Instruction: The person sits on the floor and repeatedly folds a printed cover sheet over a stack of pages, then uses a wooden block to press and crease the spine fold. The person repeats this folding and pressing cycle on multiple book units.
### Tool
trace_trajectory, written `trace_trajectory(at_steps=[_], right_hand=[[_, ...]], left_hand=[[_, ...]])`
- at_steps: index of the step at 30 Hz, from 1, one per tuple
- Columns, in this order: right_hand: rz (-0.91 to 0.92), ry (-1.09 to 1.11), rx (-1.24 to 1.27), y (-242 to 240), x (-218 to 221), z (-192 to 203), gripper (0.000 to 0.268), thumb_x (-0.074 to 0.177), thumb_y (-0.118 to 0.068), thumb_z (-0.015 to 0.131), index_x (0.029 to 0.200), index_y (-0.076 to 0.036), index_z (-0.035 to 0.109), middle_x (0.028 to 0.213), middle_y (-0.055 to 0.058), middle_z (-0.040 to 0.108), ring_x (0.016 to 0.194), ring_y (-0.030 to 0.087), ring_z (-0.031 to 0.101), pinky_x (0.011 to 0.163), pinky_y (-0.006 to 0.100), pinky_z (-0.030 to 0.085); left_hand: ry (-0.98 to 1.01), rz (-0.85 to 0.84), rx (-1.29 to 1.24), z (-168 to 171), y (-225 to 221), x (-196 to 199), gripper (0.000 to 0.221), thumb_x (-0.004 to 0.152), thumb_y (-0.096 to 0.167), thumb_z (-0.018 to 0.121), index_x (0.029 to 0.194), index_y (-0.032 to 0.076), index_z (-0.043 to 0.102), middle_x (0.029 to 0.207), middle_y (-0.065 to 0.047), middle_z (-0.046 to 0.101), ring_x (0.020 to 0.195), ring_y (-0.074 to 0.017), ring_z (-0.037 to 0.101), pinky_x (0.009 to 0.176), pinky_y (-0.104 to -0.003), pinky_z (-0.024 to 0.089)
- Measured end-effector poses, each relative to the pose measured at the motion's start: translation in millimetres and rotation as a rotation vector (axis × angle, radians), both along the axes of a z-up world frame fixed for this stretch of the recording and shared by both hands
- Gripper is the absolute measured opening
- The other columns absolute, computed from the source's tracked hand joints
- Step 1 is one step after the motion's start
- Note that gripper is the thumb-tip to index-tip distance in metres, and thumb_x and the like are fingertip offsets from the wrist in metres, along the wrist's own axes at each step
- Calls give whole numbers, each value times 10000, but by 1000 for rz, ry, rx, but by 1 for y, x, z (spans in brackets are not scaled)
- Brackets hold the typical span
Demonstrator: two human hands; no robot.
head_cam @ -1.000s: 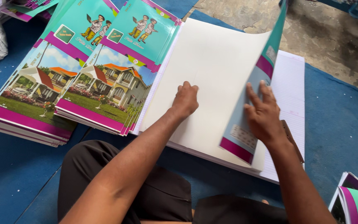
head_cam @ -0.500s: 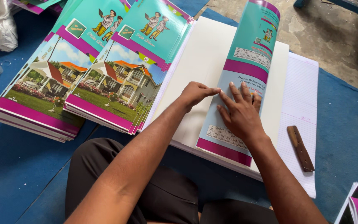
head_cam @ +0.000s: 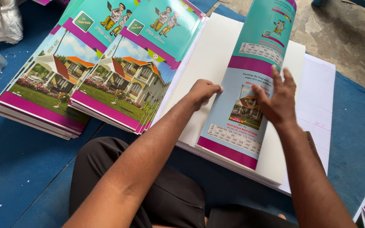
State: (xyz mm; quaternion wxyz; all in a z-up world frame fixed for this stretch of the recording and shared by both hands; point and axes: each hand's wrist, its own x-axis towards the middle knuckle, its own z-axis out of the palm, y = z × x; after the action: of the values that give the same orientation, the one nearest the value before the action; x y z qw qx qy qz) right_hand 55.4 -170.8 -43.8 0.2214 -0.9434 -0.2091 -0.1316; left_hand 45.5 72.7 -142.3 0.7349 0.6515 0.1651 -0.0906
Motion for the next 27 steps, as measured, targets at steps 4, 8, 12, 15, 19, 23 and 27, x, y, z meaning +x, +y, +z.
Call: trace_trajectory(at_steps=[4, 8, 12, 15, 19, 23, 27], right_hand=[[-30, 249, 68, -6, 16, -9, 883, 916, -560, 675, 1626, -158, 338, 1664, 345, 99, 1553, 499, 108, 1228, 527, 259], [-34, 304, 58, -6, 21, -28, 895, 891, -583, 664, 1627, -195, 334, 1679, 307, 52, 1561, 479, 79, 1223, 518, 261], [-3, 262, 30, -5, 22, -42, 908, 877, -597, 683, 1620, -188, 358, 1691, 300, 41, 1572, 474, 92, 1234, 503, 268], [-32, 302, -2, -4, 24, -48, 917, 859, -597, 683, 1616, -202, 347, 1684, 295, 8, 1555, 478, 72, 1208, 508, 267], [-30, 286, -28, -3, 26, -51, 917, 869, -608, 684, 1619, -197, 355, 1686, 299, 10, 1564, 481, 68, 1227, 519, 258], [-38, 279, -87, -4, 29, -55, 924, 873, -627, 667, 1626, -198, 347, 1684, 304, 6, 1555, 492, 65, 1223, 546, 256], [-58, 294, -134, -2, 30, -56, 921, 868, -656, 640, 1615, -207, 342, 1675, 305, -6, 1550, 496, 55, 1197, 557, 278]], left_hand=[[27, 71, 145, 0, -5, 3, 259, 794, 257, 764, 819, 10, 691, 627, -53, 593, 476, -162, 474, 434, -350, 379], [-10, 193, 582, 5, -15, 7, 328, 685, 162, 799, 951, 6, 686, 924, -163, 724, 877, -296, 710, 798, -393, 573], [105, 153, 732, 16, -15, 8, 349, 725, 115, 743, 1043, -13, 677, 1084, -246, 721, 1067, -381, 709, 955, -433, 569], [122, 146, 749, 23, -17, 4, 309, 732, 84, 722, 1025, -13, 704, 1082, -245, 731, 1068, -379, 717, 965, -426, 578], [80, 171, 792, 28, -18, 0, 242, 786, 67, 682, 1014, -10, 708, 1061, -250, 732, 1053, -387, 718, 961, -436, 578], [52, 176, 799, 28, -21, -3, 222, 806, 45, 666, 1019, -18, 674, 1047, -245, 732, 1042, -383, 721, 942, -441, 583], [66, 160, 804, 30, -21, -4, 207, 826, 31, 648, 1028, -14, 662, 1051, -238, 730, 1047, -377, 721, 933, -438, 591]])
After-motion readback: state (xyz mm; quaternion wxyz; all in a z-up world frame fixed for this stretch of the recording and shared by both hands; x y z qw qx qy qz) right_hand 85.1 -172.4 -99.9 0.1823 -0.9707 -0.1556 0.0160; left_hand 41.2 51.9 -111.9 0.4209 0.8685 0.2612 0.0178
